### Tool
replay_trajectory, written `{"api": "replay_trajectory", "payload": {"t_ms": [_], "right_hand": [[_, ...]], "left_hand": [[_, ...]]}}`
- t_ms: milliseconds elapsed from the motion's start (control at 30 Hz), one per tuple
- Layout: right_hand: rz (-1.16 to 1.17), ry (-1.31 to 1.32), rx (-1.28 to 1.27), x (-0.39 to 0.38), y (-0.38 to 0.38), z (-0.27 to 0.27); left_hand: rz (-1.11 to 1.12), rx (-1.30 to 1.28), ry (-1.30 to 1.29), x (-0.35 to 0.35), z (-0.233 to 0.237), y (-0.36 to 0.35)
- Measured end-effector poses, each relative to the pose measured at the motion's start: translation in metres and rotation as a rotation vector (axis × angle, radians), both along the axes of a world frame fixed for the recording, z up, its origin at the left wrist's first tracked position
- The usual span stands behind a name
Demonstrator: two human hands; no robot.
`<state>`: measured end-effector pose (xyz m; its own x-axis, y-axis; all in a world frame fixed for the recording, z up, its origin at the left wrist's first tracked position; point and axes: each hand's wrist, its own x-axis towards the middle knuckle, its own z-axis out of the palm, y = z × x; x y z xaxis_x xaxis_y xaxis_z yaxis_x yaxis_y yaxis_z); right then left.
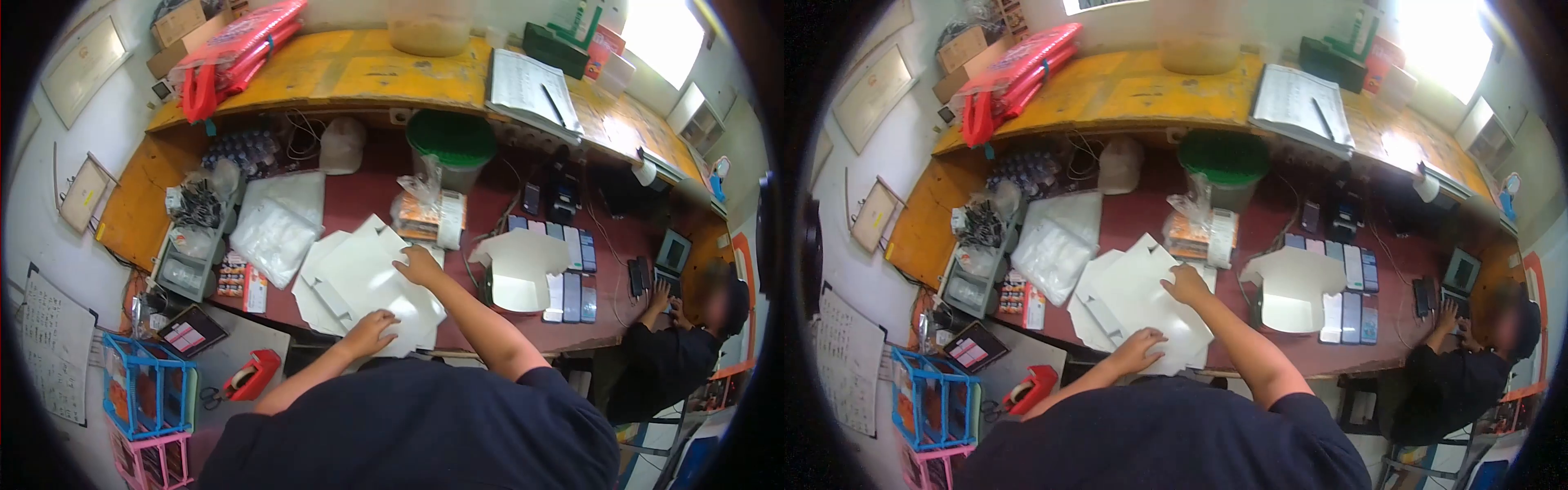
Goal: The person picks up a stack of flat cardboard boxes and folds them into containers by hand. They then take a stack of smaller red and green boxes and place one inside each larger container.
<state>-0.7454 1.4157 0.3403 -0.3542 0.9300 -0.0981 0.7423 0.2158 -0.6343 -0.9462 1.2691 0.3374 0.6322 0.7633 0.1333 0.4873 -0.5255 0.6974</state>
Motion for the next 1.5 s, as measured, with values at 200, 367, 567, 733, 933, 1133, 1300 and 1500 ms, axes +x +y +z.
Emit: {"api": "replay_trajectory", "payload": {"t_ms": [200, 367, 567, 733, 933, 1133, 1300, 1500], "right_hand": [[-0.449, -0.354, 0.055, -0.06, 0.017, -0.031], [-0.311, -0.238, 0.467, -0.05, 0.004, -0.042], [-0.014, 0.514, 0.385, -0.084, -0.039, 0.039], [-0.016, 0.71, 0.352, -0.079, -0.068, 0.152], [-0.066, 0.624, 0.555, -0.068, -0.061, 0.211], [0.04, 0.501, 0.815, -0.046, -0.088, 0.211], [0.026, 0.573, 0.733, -0.018, -0.099, 0.223], [0.092, 0.379, 0.9, 0.028, -0.098, 0.247]], "left_hand": [[0.192, -0.005, -0.055, -0.065, 0.022, -0.002], [0.279, -0.086, -0.238, -0.07, 0.022, 0.023], [0.517, -0.659, -0.874, -0.034, 0.049, 0.083], [0.388, -0.636, -1.172, -0.024, 0.103, 0.071], [0.207, -0.542, -0.988, 0.015, 0.107, 0.046], [0.337, -0.272, -1.046, 0.022, 0.154, 0.061], [0.361, 0.185, -0.791, 0.048, 0.168, 0.067], [0.154, -0.082, -0.892, 0.059, 0.198, 0.057]]}}
